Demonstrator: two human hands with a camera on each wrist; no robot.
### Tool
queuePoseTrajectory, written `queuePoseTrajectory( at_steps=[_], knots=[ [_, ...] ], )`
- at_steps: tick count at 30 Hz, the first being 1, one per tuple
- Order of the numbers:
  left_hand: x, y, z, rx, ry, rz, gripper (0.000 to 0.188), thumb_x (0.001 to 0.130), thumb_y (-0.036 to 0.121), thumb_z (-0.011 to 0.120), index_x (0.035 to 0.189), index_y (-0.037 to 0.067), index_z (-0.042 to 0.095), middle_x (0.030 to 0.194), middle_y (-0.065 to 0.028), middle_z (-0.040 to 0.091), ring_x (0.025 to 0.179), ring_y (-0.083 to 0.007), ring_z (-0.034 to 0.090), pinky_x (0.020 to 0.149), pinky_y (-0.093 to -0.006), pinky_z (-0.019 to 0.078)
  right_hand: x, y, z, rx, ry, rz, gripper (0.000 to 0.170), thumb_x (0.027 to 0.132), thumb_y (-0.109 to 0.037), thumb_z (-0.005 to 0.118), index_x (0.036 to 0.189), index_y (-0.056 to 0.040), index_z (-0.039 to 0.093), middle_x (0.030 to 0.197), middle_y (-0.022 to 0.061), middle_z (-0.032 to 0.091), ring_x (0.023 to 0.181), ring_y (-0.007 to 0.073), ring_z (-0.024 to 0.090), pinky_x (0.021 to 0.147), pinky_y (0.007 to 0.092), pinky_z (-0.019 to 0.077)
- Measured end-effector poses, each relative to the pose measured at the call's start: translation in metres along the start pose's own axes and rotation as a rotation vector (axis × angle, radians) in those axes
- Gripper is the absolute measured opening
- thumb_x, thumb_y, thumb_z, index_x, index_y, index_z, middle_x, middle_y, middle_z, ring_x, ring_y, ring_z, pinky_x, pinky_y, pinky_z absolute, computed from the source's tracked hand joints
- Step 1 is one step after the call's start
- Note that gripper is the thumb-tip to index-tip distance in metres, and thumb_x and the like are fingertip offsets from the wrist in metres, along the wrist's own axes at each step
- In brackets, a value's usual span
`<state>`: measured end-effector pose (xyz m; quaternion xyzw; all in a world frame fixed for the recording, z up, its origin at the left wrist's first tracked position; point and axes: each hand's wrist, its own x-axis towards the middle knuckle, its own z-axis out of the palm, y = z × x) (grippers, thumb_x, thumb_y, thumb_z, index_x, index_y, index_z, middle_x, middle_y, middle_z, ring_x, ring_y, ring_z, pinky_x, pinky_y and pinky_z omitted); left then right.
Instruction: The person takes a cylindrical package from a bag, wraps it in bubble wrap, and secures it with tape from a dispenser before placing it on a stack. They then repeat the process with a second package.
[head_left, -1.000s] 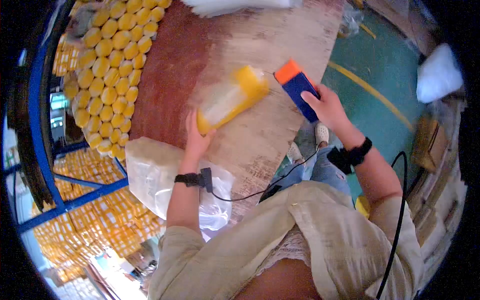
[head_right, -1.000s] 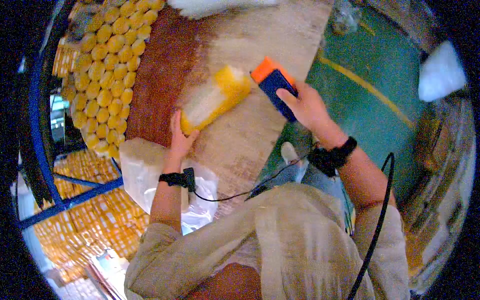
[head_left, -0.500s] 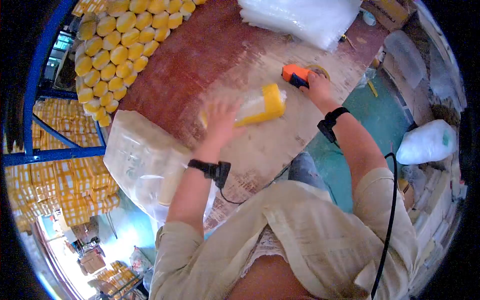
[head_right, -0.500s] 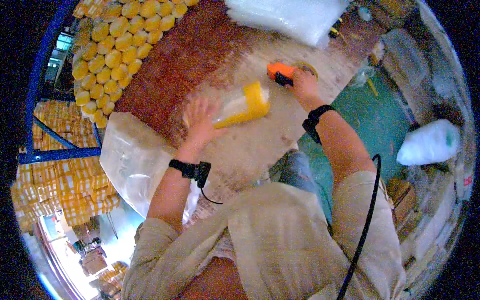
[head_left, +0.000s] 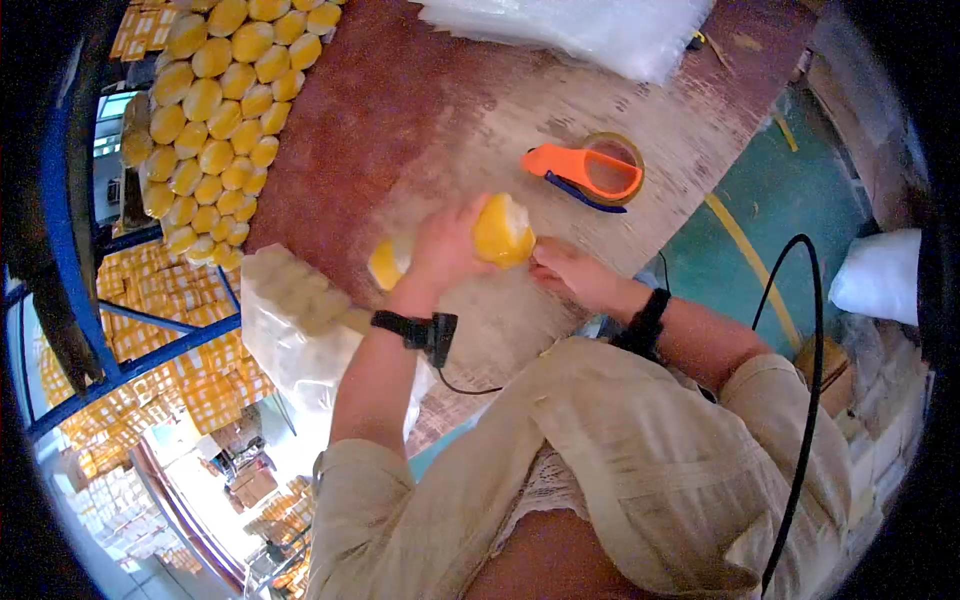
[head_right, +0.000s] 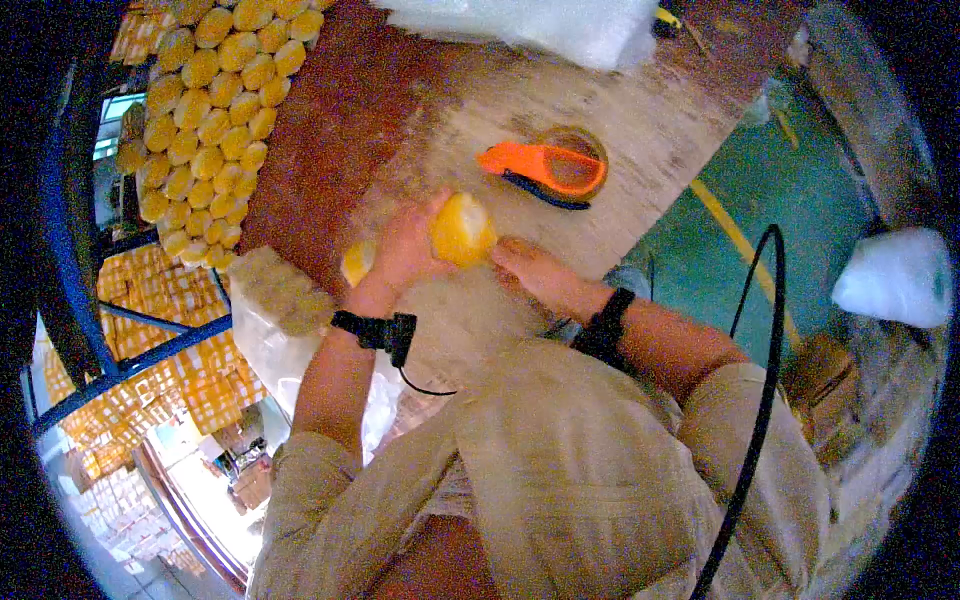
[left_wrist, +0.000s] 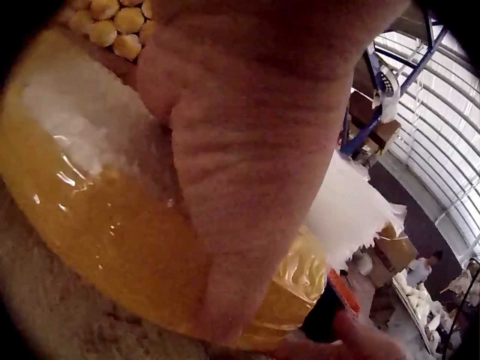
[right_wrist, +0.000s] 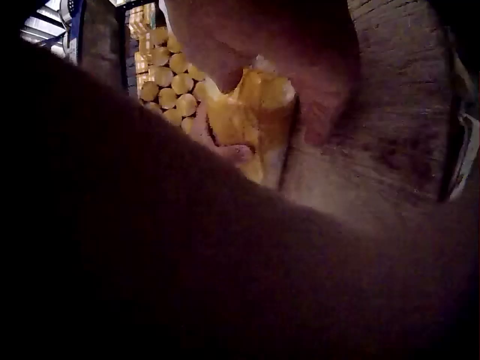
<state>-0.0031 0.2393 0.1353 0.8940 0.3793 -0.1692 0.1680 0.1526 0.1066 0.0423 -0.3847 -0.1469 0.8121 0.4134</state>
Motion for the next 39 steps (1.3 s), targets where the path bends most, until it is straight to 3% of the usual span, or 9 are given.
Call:
queuePoseTrajectory(
  at_steps=[7,9,15,19,22,25,28,34,39],
  knots=[
    [-0.036,-0.002,-0.002,-0.204,0.423,0.019,0.091,0.050,0.027,0.082,0.126,0.007,0.035,0.110,-0.0157,0.051,0.098,-0.0326,0.052,0.083,-0.0426,0.0424,-0.003,-0.027,0.042,0.303,-0.072,-0.263,0.060,0.088,-0.035,0.051,0.133,-0.0049,0.025,0.119,0.0075,0.045,0.109,0.0163,0.045,0.095,0.0323,0.0358],
    [-0.067,0.004,-0.015,-0.360,0.577,-0.141,0.091,0.051,0.023,0.082,0.125,0.004,0.032,0.110,-0.0148,0.052,0.100,-0.0295,0.053,0.085,-0.0410,0.0429,-0.004,-0.042,0.054,0.067,-0.172,-0.347,0.065,0.085,-0.031,0.056,0.134,-0.0043,0.023,0.120,0.0083,0.044,0.110,0.0181,0.045,0.095,0.0324,0.0357],
    [-0.116,0.022,0.003,-0.952,0.994,-0.128,0.088,0.052,0.011,0.082,0.121,0.000,0.029,0.115,-0.0127,0.051,0.108,-0.0209,0.050,0.090,-0.0348,0.0419,-0.016,-0.071,0.137,-0.587,-0.167,-0.595,0.065,0.078,-0.019,0.064,0.129,-0.0028,0.027,0.117,0.0079,0.044,0.108,0.0170,0.045,0.092,0.0307,0.0375],
    [-0.129,0.022,0.038,-1.048,1.066,-0.149,0.085,0.052,0.014,0.083,0.118,0.001,0.030,0.111,-0.0110,0.052,0.102,-0.0209,0.052,0.087,-0.0333,0.0422,-0.013,-0.055,0.169,-0.539,-0.050,-0.626,0.048,0.080,-0.019,0.063,0.118,-0.0031,0.038,0.107,0.0063,0.048,0.100,0.0135,0.047,0.086,0.0281,0.0406],
    [-0.139,0.021,0.038,-1.110,1.070,-0.175,0.085,0.050,0.015,0.084,0.116,0.001,0.032,0.109,-0.0112,0.051,0.100,-0.0220,0.051,0.088,-0.0344,0.0406,0.000,-0.050,0.177,-0.624,0.050,-0.551,0.037,0.081,-0.022,0.060,0.110,-0.0029,0.045,0.100,0.0106,0.055,0.094,0.0208,0.052,0.083,0.0322,0.0422],
    [-0.133,0.008,0.068,-0.858,1.162,-0.198,0.088,0.047,0.019,0.085,0.117,0.001,0.033,0.108,-0.0124,0.049,0.101,-0.0235,0.049,0.089,-0.0364,0.0388,0.005,-0.065,0.181,-0.825,0.002,-0.459,0.031,0.083,-0.023,0.057,0.104,-0.0013,0.049,0.095,0.0111,0.056,0.092,0.0210,0.053,0.081,0.0316,0.0426],
    [-0.132,0.003,0.078,-1.038,1.281,-0.167,0.093,0.046,0.022,0.085,0.120,0.001,0.033,0.112,-0.0142,0.047,0.105,-0.0266,0.047,0.090,-0.0368,0.0382,0.009,-0.069,0.194,-1.012,0.024,-0.568,0.035,0.080,-0.025,0.060,0.104,-0.0028,0.048,0.093,0.0128,0.057,0.089,0.0220,0.054,0.080,0.0319,0.0433],
    [-0.131,-0.013,0.096,-1.164,1.066,-0.088,0.102,0.050,0.023,0.084,0.128,-0.002,0.024,0.120,-0.0195,0.042,0.112,-0.0305,0.044,0.094,-0.0362,0.0361,0.000,-0.080,0.226,-1.520,-0.057,-0.770,0.049,0.072,-0.032,0.067,0.108,-0.0052,0.046,0.091,0.0171,0.058,0.089,0.0286,0.057,0.081,0.0364,0.0442],
    [-0.131,-0.019,0.091,-1.038,1.130,-0.168,0.109,0.052,0.022,0.083,0.133,-0.001,0.015,0.125,-0.0201,0.038,0.118,-0.0312,0.039,0.098,-0.0361,0.0338,0.009,-0.096,0.267,-1.880,-0.039,-0.376,0.047,0.080,-0.027,0.058,0.116,-0.0034,0.041,0.108,0.0148,0.052,0.101,0.0267,0.051,0.086,0.0356,0.0414]
  ],
)
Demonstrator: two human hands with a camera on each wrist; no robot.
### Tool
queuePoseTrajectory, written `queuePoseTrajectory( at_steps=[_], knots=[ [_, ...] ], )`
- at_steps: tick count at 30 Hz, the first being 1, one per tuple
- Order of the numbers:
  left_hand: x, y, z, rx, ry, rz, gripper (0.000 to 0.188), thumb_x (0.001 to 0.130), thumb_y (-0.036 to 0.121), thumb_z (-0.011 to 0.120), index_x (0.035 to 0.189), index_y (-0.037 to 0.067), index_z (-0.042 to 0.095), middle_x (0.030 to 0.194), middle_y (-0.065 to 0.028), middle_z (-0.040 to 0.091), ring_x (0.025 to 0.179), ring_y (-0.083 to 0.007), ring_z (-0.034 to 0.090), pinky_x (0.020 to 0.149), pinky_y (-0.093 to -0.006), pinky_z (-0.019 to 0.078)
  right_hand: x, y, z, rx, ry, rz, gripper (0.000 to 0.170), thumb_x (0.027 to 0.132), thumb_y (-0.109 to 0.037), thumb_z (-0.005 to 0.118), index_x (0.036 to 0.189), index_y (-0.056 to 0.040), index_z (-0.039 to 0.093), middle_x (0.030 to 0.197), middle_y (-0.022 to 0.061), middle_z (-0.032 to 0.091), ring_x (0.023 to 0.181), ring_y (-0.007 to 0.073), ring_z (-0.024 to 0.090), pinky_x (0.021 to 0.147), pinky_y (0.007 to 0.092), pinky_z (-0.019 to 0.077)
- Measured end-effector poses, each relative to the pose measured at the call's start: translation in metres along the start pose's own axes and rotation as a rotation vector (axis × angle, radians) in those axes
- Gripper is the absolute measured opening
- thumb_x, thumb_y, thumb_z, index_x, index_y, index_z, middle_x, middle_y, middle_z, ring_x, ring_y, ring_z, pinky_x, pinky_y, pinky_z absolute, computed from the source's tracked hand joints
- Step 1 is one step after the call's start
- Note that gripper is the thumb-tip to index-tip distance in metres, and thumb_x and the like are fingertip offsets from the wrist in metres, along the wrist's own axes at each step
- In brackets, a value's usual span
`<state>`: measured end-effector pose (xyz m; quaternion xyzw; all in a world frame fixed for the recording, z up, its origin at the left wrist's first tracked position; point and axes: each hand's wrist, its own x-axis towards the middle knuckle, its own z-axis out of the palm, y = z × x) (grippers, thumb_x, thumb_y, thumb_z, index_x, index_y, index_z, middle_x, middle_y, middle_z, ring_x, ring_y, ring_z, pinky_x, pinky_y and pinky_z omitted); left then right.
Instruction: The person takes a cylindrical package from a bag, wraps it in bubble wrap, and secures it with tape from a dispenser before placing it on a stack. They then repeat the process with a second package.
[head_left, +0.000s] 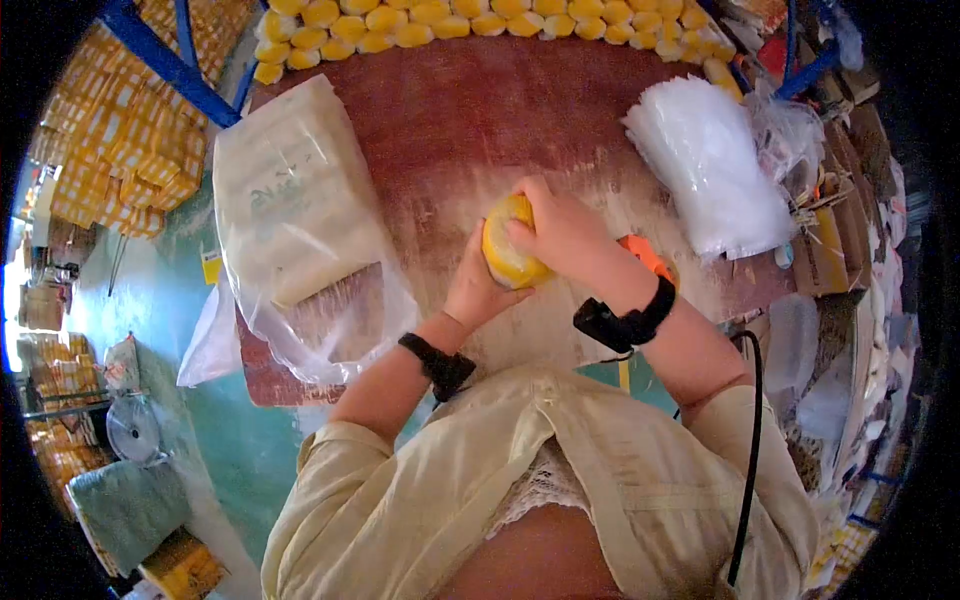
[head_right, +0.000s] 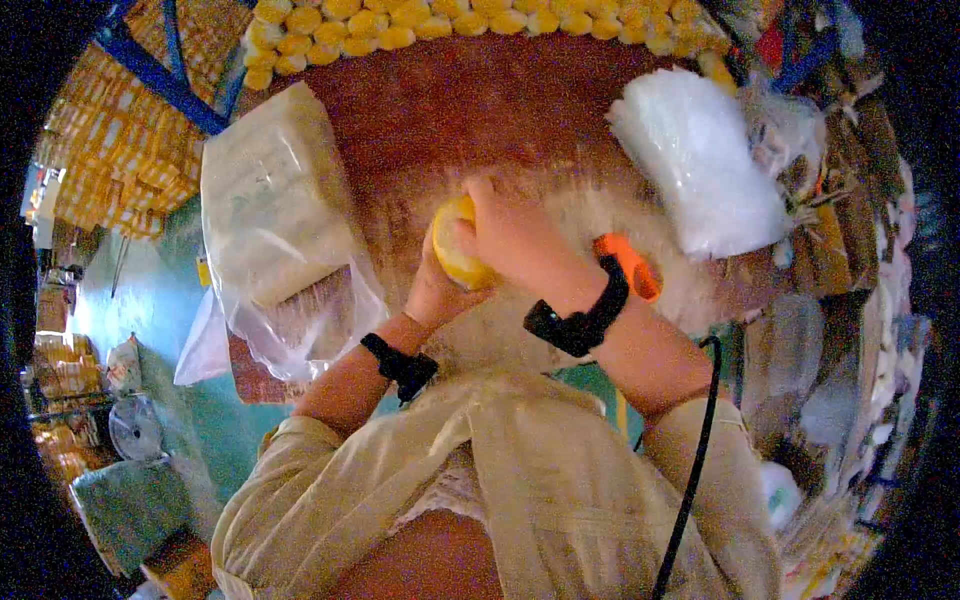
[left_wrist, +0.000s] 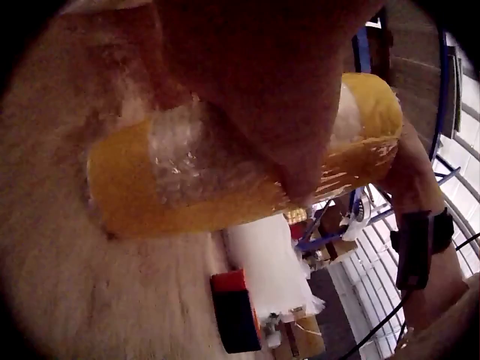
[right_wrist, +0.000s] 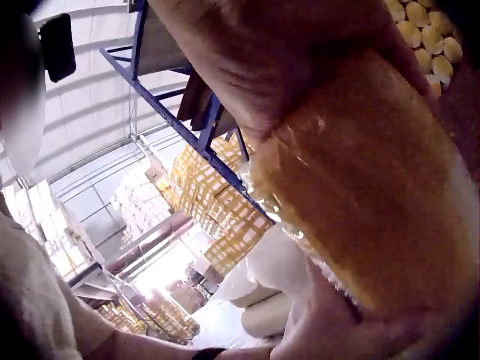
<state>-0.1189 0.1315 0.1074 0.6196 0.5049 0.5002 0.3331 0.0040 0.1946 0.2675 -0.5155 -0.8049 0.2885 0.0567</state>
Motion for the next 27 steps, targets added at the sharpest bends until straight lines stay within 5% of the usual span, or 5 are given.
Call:
queuePoseTrajectory(
  at_steps=[7,10,16,23,27],
  knots=[
    [0.019,0.007,-0.017,-0.169,0.043,-0.026,0.108,0.052,0.018,0.082,0.134,0.001,0.013,0.127,-0.0147,0.038,0.120,-0.0271,0.037,0.099,-0.0372,0.0322,0.004,0.054,0.029,1.550,0.059,-0.058,0.046,0.091,-0.031,0.045,0.128,-0.0052,0.035,0.126,0.0091,0.044,0.114,0.0204,0.043,0.097,0.0348,0.0336],
    [0.030,0.026,-0.029,-0.143,-0.032,-0.158,0.095,0.062,0.013,0.076,0.133,0.002,0.015,0.125,-0.0137,0.040,0.117,-0.0261,0.041,0.098,-0.0371,0.0335,0.006,0.057,0.038,1.601,0.180,-0.130,0.038,0.091,-0.026,0.045,0.123,-0.0062,0.041,0.119,0.0051,0.049,0.110,0.0182,0.046,0.097,0.0339,0.0332],
    [0.027,0.030,-0.017,-1.540,0.039,-0.658,0.053,0.087,0.039,0.045,0.129,0.008,0.033,0.122,-0.0142,0.046,0.109,-0.0297,0.048,0.096,-0.0427,0.0369,-0.019,0.071,0.056,1.570,-0.224,0.073,0.048,0.093,-0.036,0.037,0.133,-0.0097,0.032,0.129,0.0062,0.042,0.117,0.0206,0.042,0.097,0.0367,0.0362],
    [0.040,0.024,-0.020,-1.495,0.214,-0.658,0.060,0.085,0.053,0.040,0.126,0.010,0.038,0.121,-0.0128,0.048,0.111,-0.0324,0.046,0.096,-0.0479,0.0350,-0.053,0.052,0.053,1.528,-0.115,0.232,0.060,0.092,-0.049,0.025,0.136,-0.0083,0.024,0.136,0.0092,0.032,0.123,0.0221,0.034,0.102,0.0370,0.0289],
    [0.039,0.030,-0.016,-1.567,0.145,-0.648,0.061,0.084,0.054,0.039,0.127,0.011,0.037,0.121,-0.0128,0.048,0.111,-0.0321,0.046,0.096,-0.0473,0.0358,-0.044,0.069,0.062,1.219,0.057,-0.064,0.053,0.094,-0.044,0.025,0.131,-0.0068,0.034,0.131,0.0094,0.037,0.116,0.0218,0.040,0.099,0.0346,0.0297]
  ],
)
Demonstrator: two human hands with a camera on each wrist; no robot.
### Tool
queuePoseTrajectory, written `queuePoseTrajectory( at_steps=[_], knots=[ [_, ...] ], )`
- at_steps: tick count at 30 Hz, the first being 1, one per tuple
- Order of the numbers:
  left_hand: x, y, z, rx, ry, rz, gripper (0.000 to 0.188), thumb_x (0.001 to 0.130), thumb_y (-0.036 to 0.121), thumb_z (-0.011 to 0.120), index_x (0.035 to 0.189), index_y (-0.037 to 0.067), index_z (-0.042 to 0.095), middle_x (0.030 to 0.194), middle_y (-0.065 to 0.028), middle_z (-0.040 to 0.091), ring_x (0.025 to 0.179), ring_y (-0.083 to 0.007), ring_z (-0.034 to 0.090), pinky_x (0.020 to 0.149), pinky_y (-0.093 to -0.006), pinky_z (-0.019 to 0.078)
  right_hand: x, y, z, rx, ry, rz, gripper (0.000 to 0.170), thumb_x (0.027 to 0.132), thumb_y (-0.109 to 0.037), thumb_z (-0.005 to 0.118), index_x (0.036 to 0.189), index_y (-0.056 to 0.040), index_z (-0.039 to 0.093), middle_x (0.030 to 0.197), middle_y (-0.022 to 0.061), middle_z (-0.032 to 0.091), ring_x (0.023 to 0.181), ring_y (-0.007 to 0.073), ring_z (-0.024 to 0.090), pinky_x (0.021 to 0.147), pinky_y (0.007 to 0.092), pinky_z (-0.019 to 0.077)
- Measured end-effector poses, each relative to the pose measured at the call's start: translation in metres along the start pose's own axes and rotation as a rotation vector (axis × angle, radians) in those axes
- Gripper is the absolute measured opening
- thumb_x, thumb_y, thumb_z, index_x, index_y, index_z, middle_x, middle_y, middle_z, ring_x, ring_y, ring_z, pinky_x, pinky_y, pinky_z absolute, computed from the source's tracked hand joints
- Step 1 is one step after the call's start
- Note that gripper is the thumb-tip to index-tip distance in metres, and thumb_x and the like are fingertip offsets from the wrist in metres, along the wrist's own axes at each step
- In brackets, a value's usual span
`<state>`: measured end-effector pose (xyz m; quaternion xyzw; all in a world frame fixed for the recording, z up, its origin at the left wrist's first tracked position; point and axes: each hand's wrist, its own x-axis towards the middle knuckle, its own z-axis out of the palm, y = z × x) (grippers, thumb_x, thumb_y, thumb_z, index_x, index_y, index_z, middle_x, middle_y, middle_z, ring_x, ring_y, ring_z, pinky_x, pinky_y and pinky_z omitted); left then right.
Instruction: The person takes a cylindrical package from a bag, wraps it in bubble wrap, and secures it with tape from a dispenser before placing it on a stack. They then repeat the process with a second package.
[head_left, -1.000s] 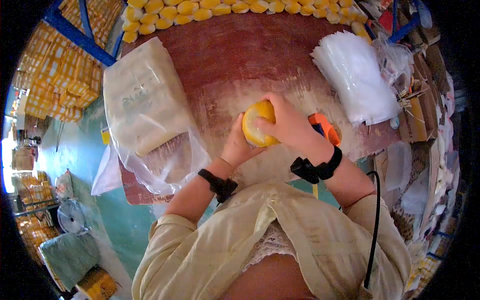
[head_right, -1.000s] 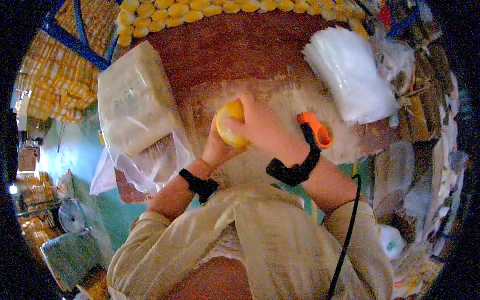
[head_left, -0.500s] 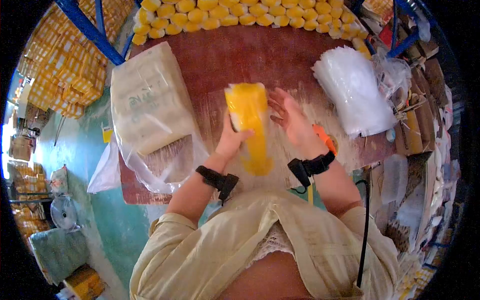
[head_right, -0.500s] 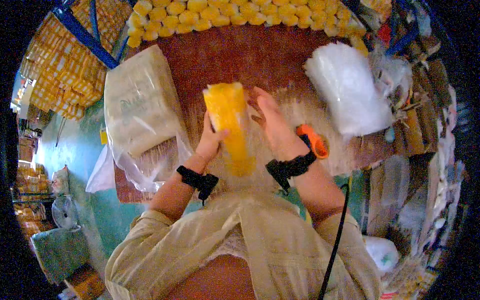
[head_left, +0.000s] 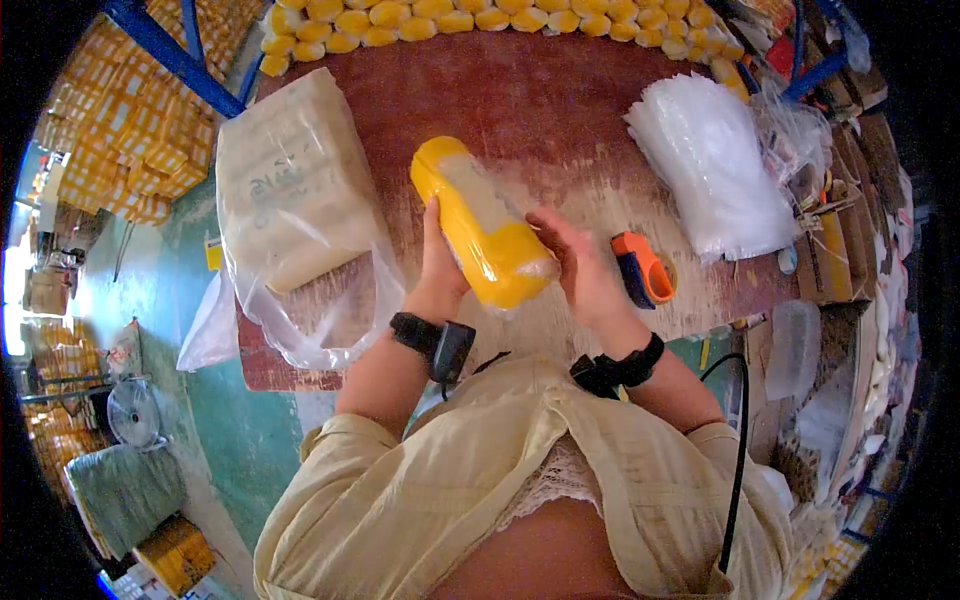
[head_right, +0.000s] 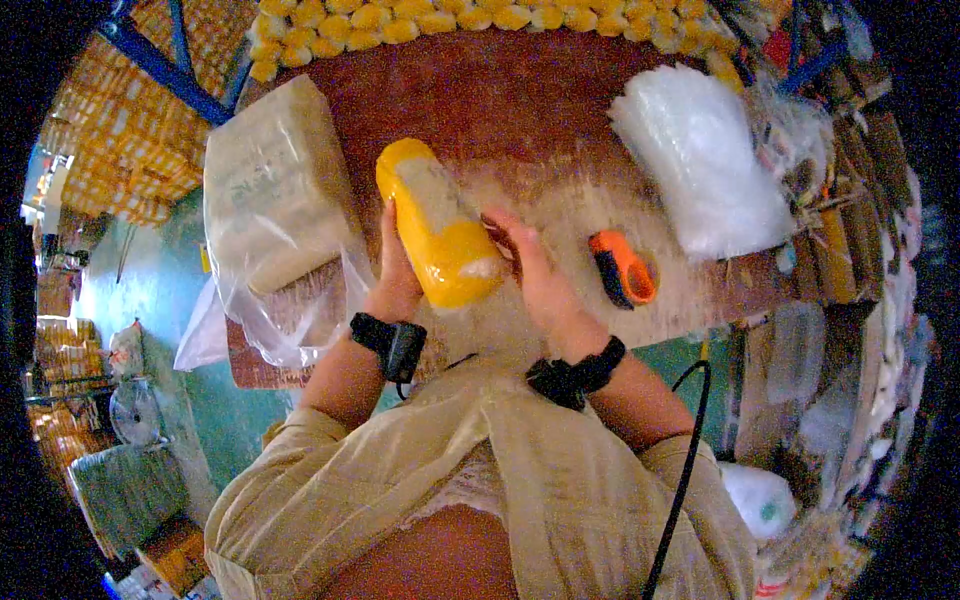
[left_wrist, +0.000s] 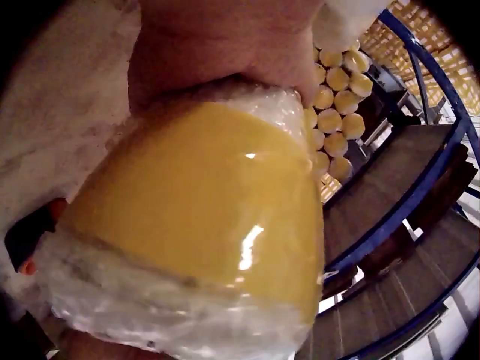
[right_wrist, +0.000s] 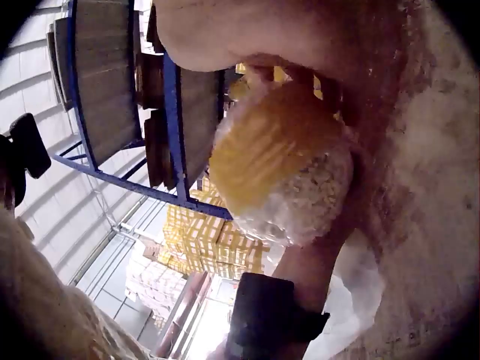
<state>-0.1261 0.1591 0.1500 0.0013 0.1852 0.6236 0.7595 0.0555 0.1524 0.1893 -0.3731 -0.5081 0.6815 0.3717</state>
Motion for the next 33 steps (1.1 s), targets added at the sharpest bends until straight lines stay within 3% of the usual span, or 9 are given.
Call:
queuePoseTrajectory(
  at_steps=[5,8,11,14,17,20,23,29,33],
  knots=[
    [-0.011,-0.014,0.006,-0.007,-0.034,0.010,0.056,0.088,0.052,0.034,0.126,0.011,0.039,0.122,-0.0136,0.047,0.111,-0.0310,0.046,0.094,-0.0463,0.0375,-0.001,-0.001,0.016,-0.568,0.117,-0.472,0.037,0.092,-0.027,0.037,0.119,-0.0041,0.046,0.116,0.0109,0.048,0.107,0.0218,0.045,0.093,0.0341,0.0341],
    [-0.005,-0.008,0.005,0.092,0.055,0.085,0.060,0.087,0.056,0.035,0.126,0.011,0.039,0.119,-0.0125,0.050,0.108,-0.0300,0.049,0.093,-0.0452,0.0399,0.002,0.010,0.008,-0.587,0.133,-0.501,0.033,0.090,-0.022,0.041,0.117,-0.0022,0.045,0.112,0.0105,0.048,0.108,0.0198,0.044,0.093,0.0334,0.0345],
    [-0.002,0.001,-0.015,0.211,0.047,0.232,0.051,0.089,0.043,0.041,0.130,0.013,0.032,0.125,-0.0108,0.044,0.112,-0.0297,0.045,0.093,-0.0454,0.0396,-0.002,0.002,0.008,0.137,0.047,0.091,0.047,0.086,-0.022,0.049,0.126,-0.0015,0.037,0.121,0.0122,0.044,0.116,0.0211,0.040,0.097,0.0340,0.0319],
    [-0.017,0.009,0.002,0.249,-0.024,0.346,0.066,0.087,0.013,0.046,0.138,0.018,0.004,0.131,-0.0106,0.031,0.117,-0.0285,0.039,0.095,-0.0442,0.0376,0.008,0.017,0.000,-0.434,-0.166,-0.243,0.071,0.077,-0.024,0.062,0.134,-0.0021,0.025,0.131,0.0141,0.036,0.124,0.0236,0.032,0.101,0.0342,0.0276],
    [-0.033,0.009,0.020,0.429,0.042,0.356,0.075,0.083,0.005,0.049,0.138,0.017,0.001,0.131,-0.0111,0.030,0.119,-0.0256,0.036,0.096,-0.0423,0.0369,0.008,0.002,0.014,-0.428,-0.164,-0.116,0.092,0.067,-0.026,0.073,0.137,-0.0025,0.018,0.137,0.0154,0.029,0.128,0.0248,0.026,0.104,0.0348,0.0242],
    [-0.031,0.017,0.009,0.572,-0.072,0.410,0.082,0.080,0.000,0.053,0.139,0.017,-0.001,0.131,-0.0122,0.029,0.119,-0.0240,0.035,0.095,-0.0397,0.0378,0.004,0.010,0.018,-0.477,-0.126,-0.118,0.096,0.067,-0.019,0.074,0.138,-0.0012,0.012,0.136,0.0120,0.026,0.126,0.0205,0.027,0.102,0.0322,0.0249],
    [-0.036,0.037,0.030,0.847,-0.053,0.573,0.086,0.078,0.005,0.059,0.138,0.016,-0.002,0.128,-0.0141,0.034,0.114,-0.0236,0.040,0.092,-0.0374,0.0405,-0.004,-0.010,0.033,-0.221,-0.137,-0.023,0.094,0.065,-0.019,0.073,0.137,-0.0008,0.015,0.136,0.0132,0.027,0.125,0.0206,0.028,0.102,0.0317,0.0254],
    [0.004,0.090,0.021,0.597,0.248,0.435,0.063,0.079,0.025,0.064,0.127,0.006,0.028,0.108,-0.0132,0.048,0.094,-0.0212,0.052,0.079,-0.0329,0.0465,-0.004,-0.011,0.040,-0.996,-0.128,-0.152,0.093,0.061,-0.021,0.074,0.136,-0.0051,0.021,0.131,0.0223,0.033,0.120,0.0323,0.037,0.100,0.0360,0.0304],
    [0.033,0.081,-0.001,0.508,0.418,0.549,0.047,0.084,0.032,0.058,0.113,0.001,0.039,0.101,-0.0116,0.051,0.089,-0.0189,0.053,0.074,-0.0314,0.0473,-0.007,-0.013,0.061,-1.374,-0.053,-0.071,0.094,0.060,-0.023,0.074,0.135,-0.0060,0.022,0.131,0.0254,0.032,0.119,0.0372,0.037,0.099,0.0383,0.0315]
  ],
)
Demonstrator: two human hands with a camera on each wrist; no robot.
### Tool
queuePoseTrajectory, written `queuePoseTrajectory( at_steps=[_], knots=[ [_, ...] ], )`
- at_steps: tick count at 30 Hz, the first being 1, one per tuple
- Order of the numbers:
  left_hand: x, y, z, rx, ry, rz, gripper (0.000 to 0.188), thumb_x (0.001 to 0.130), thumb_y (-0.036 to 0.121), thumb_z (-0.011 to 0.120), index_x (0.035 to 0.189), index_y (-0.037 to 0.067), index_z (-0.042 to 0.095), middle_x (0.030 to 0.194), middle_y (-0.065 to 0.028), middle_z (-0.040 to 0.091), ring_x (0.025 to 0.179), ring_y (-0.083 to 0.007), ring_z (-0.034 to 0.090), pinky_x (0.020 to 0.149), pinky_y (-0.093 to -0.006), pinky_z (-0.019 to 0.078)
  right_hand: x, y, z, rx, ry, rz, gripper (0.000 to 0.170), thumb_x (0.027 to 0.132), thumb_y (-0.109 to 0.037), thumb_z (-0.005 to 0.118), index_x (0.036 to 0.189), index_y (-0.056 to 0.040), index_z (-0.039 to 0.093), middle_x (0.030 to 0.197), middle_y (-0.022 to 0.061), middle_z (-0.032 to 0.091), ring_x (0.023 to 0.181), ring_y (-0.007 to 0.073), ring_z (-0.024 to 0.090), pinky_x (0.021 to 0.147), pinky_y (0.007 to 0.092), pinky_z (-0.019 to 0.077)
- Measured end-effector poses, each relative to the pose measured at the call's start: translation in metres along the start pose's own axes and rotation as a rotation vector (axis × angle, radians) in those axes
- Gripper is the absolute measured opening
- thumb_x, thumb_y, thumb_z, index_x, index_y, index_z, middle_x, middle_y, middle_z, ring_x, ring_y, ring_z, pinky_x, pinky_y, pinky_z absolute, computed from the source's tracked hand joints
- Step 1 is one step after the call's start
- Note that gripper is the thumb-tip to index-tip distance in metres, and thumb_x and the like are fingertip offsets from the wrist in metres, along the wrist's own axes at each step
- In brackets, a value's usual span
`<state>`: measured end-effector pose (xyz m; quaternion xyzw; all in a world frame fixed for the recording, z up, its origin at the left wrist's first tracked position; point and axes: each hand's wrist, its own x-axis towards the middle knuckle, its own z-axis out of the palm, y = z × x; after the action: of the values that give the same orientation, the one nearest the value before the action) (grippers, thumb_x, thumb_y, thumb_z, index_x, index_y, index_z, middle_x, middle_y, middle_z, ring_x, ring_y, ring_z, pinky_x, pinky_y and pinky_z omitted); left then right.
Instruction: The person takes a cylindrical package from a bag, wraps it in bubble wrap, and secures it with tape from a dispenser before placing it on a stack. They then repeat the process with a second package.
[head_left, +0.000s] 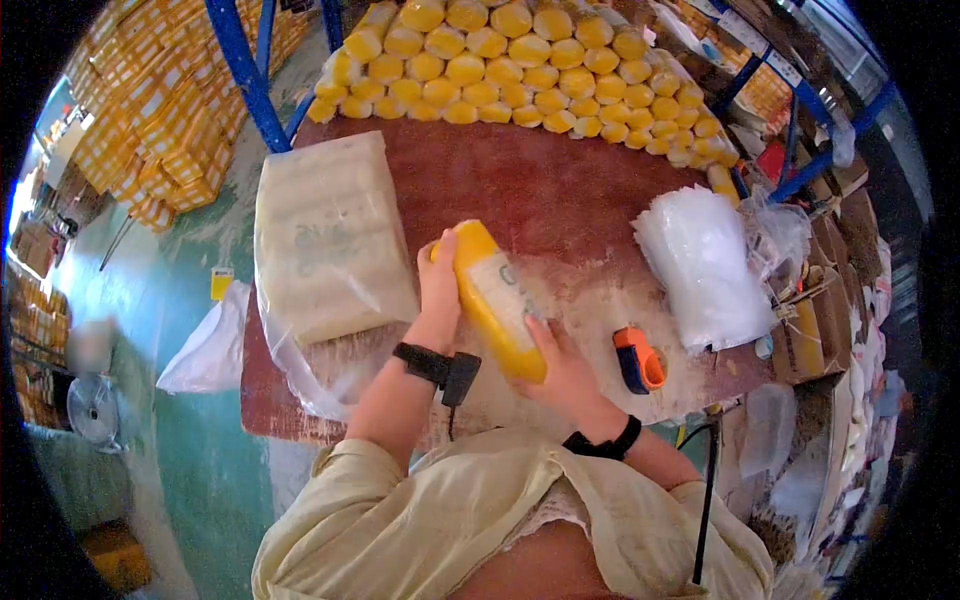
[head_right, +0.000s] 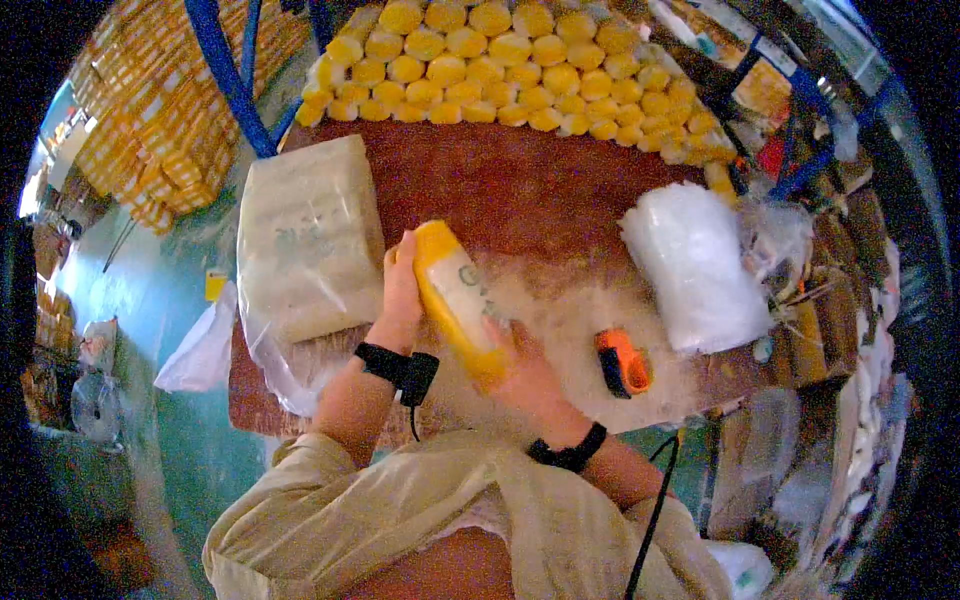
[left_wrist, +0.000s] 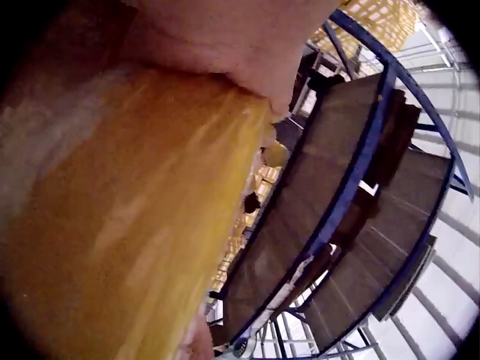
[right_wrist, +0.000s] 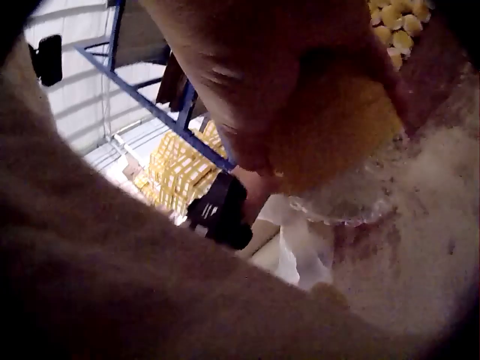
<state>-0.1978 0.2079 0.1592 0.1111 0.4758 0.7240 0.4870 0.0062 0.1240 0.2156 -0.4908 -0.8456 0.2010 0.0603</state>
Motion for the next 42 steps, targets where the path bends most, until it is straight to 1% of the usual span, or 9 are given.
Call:
queuePoseTrajectory(
  at_steps=[3,11,17,18,19,24,29,32,42],
  knots=[
    [0.001,-0.001,-0.012,-0.155,-0.237,-0.088,0.045,0.085,0.035,0.055,0.110,0.001,0.040,0.095,-0.0117,0.053,0.085,-0.0182,0.054,0.074,-0.0316,0.0472,0.000,-0.002,0.002,0.023,0.027,-0.025,0.096,0.059,-0.024,0.075,0.135,-0.0045,0.021,0.132,0.0258,0.031,0.120,0.0370,0.037,0.098,0.0387,0.0324],
    [-0.008,-0.002,0.001,0.018,-0.025,-0.045,0.040,0.084,0.022,0.058,0.115,0.006,0.038,0.103,-0.0092,0.048,0.090,-0.0182,0.049,0.079,-0.0307,0.0445,0.006,0.023,0.019,0.505,-0.046,0.000,0.093,0.064,-0.019,0.075,0.136,-0.0045,0.019,0.131,0.0187,0.036,0.120,0.0291,0.038,0.099,0.0379,0.0322],
    [-0.030,0.032,-0.031,0.131,-0.636,0.183,0.065,0.084,0.012,0.054,0.138,0.010,0.016,0.139,-0.0115,0.021,0.121,-0.0237,0.034,0.095,-0.0331,0.0345,0.027,0.025,-0.004,1.854,-0.003,0.085,0.063,0.081,-0.023,0.057,0.135,-0.0085,0.027,0.132,0.0103,0.038,0.120,0.0252,0.040,0.098,0.0408,0.0344],
    [-0.026,0.028,-0.042,0.469,-0.766,0.508,0.063,0.084,0.010,0.055,0.136,0.009,0.020,0.136,-0.0092,0.028,0.122,-0.0217,0.035,0.096,-0.0345,0.0341,0.039,0.022,-0.013,1.831,0.067,0.076,0.060,0.082,-0.026,0.054,0.133,-0.0087,0.029,0.132,0.0097,0.039,0.119,0.0250,0.040,0.098,0.0414,0.0346],
    [-0.038,0.026,-0.052,0.481,-0.867,0.194,0.061,0.083,0.011,0.057,0.134,0.006,0.025,0.131,-0.0085,0.036,0.121,-0.0205,0.037,0.097,-0.0359,0.0336,0.055,0.018,-0.025,1.805,0.139,0.065,0.057,0.083,-0.029,0.052,0.132,-0.0089,0.032,0.131,0.0091,0.040,0.119,0.0248,0.040,0.098,0.0419,0.0348],
    [-0.100,-0.023,-0.121,0.706,-1.251,0.099,0.055,0.076,0.021,0.064,0.125,0.008,0.042,0.127,-0.0130,0.042,0.117,-0.0271,0.041,0.097,-0.0401,0.0326,0.141,0.007,-0.098,2.003,0.332,0.079,0.047,0.084,-0.040,0.049,0.123,-0.0139,0.043,0.120,0.0070,0.050,0.107,0.0262,0.049,0.084,0.0462,0.0442],
    [-0.056,-0.073,-0.148,1.294,-0.800,0.540,0.061,0.070,0.032,0.065,0.122,0.009,0.046,0.128,-0.0143,0.039,0.123,-0.0344,0.031,0.101,-0.0482,0.0250,0.239,0.012,-0.194,1.657,0.340,0.083,0.050,0.081,-0.049,0.050,0.117,-0.0148,0.047,0.112,0.0068,0.054,0.100,0.0253,0.052,0.073,0.0428,0.0480],
    [-0.029,-0.072,-0.146,1.548,-0.882,0.774,0.064,0.066,0.037,0.065,0.121,0.010,0.047,0.131,-0.0126,0.036,0.126,-0.0344,0.024,0.101,-0.0521,0.0213,0.298,0.011,-0.238,1.421,0.401,0.112,0.049,0.080,-0.048,0.051,0.117,-0.0150,0.047,0.112,0.0060,0.054,0.101,0.0246,0.052,0.074,0.0428,0.0469],
    [-0.023,-0.142,-0.167,1.178,-0.761,0.649,0.057,0.058,0.035,0.062,0.107,0.007,0.055,0.123,-0.0075,0.044,0.122,-0.0302,0.034,0.099,-0.0510,0.0277,0.509,0.070,-0.310,0.816,0.655,-0.111,0.045,0.079,-0.037,0.059,0.114,-0.0111,0.049,0.112,0.0065,0.054,0.103,0.0229,0.051,0.078,0.0419,0.0449]
  ],
)
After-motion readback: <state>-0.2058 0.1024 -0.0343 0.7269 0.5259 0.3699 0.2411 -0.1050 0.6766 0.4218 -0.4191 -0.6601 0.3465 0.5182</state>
